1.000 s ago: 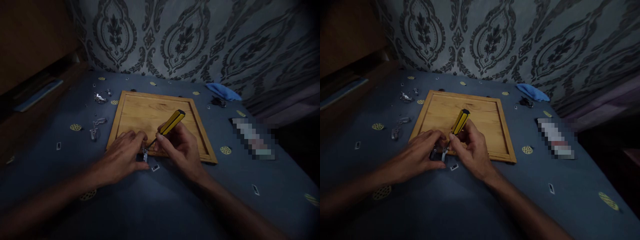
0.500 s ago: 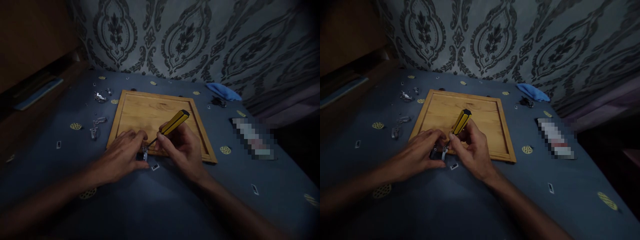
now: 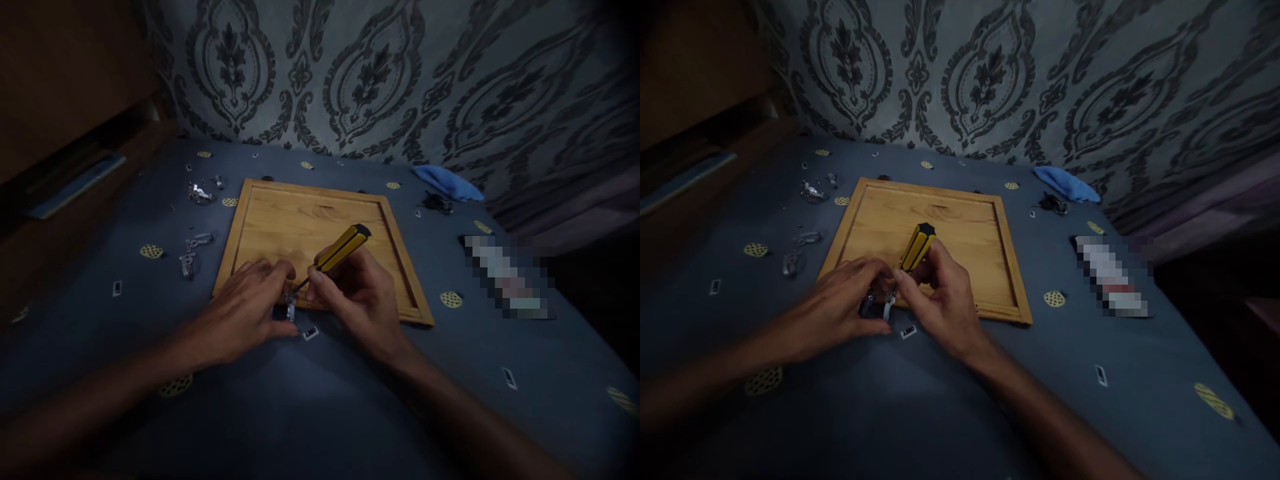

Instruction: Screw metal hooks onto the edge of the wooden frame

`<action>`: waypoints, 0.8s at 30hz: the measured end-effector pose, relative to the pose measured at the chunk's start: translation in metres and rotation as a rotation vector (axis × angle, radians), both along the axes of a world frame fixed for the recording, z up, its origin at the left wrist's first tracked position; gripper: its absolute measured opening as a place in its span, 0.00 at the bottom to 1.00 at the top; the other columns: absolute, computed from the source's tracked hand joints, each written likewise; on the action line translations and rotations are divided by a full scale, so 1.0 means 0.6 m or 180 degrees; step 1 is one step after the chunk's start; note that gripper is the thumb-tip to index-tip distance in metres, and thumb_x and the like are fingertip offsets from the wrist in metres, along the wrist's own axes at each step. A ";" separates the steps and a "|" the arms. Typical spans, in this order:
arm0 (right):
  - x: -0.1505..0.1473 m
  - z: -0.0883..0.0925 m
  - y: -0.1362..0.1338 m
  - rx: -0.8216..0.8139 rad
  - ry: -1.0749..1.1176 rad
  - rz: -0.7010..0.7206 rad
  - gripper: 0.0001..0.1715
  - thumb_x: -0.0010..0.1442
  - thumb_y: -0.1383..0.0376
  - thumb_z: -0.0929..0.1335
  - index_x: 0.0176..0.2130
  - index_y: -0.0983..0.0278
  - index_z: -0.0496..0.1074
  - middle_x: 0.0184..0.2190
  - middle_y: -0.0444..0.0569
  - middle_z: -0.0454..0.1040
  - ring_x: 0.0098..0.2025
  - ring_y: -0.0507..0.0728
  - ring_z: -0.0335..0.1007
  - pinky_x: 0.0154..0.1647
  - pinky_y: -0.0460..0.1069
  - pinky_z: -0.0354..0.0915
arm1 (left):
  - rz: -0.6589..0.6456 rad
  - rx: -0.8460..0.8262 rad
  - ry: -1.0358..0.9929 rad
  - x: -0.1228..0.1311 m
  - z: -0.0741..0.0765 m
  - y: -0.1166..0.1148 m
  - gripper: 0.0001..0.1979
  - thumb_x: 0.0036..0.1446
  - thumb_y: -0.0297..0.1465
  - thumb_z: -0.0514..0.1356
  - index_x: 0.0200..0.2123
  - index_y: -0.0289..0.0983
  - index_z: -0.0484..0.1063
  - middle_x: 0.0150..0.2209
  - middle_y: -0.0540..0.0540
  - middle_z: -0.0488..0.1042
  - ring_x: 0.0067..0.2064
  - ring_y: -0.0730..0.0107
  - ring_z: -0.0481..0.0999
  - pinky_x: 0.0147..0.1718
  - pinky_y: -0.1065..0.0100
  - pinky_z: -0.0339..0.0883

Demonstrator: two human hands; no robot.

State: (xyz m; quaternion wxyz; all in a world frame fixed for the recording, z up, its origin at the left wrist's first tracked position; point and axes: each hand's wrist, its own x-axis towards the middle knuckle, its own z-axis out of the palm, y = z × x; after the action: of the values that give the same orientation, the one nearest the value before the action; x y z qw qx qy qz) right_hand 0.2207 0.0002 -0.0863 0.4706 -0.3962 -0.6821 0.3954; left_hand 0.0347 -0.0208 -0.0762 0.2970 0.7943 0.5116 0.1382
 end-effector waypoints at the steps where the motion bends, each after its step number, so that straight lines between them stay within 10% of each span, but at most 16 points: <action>1: 0.000 -0.001 0.000 0.0008 -0.0039 -0.0039 0.09 0.62 0.61 0.73 0.38 0.58 0.68 0.28 0.40 0.71 0.26 0.52 0.72 0.27 0.49 0.71 | 0.0008 -0.0015 0.0012 0.000 0.001 0.000 0.25 0.54 0.32 0.74 0.48 0.40 0.63 0.51 0.43 0.73 0.54 0.51 0.72 0.53 0.51 0.68; 12: 0.013 0.023 0.002 -0.0400 0.0088 0.0508 0.15 0.67 0.55 0.71 0.51 0.59 0.74 0.31 0.43 0.75 0.31 0.54 0.76 0.37 0.52 0.75 | -0.0032 0.0097 0.0003 -0.001 0.000 0.002 0.23 0.54 0.33 0.74 0.44 0.40 0.64 0.49 0.43 0.73 0.52 0.51 0.73 0.50 0.52 0.69; 24: 0.006 0.024 0.004 -0.0547 0.0407 0.0543 0.18 0.59 0.51 0.77 0.42 0.61 0.76 0.31 0.44 0.78 0.27 0.52 0.75 0.33 0.48 0.75 | -0.0039 -0.0021 -0.0053 0.002 0.009 0.002 0.28 0.52 0.30 0.74 0.52 0.39 0.66 0.55 0.40 0.74 0.59 0.47 0.71 0.57 0.50 0.67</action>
State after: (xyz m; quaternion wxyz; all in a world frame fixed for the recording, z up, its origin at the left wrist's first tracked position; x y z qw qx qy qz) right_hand 0.2246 0.0027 -0.0719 0.4421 -0.3497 -0.6455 0.5153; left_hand 0.0356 -0.0196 -0.0710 0.3046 0.7953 0.5047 0.1413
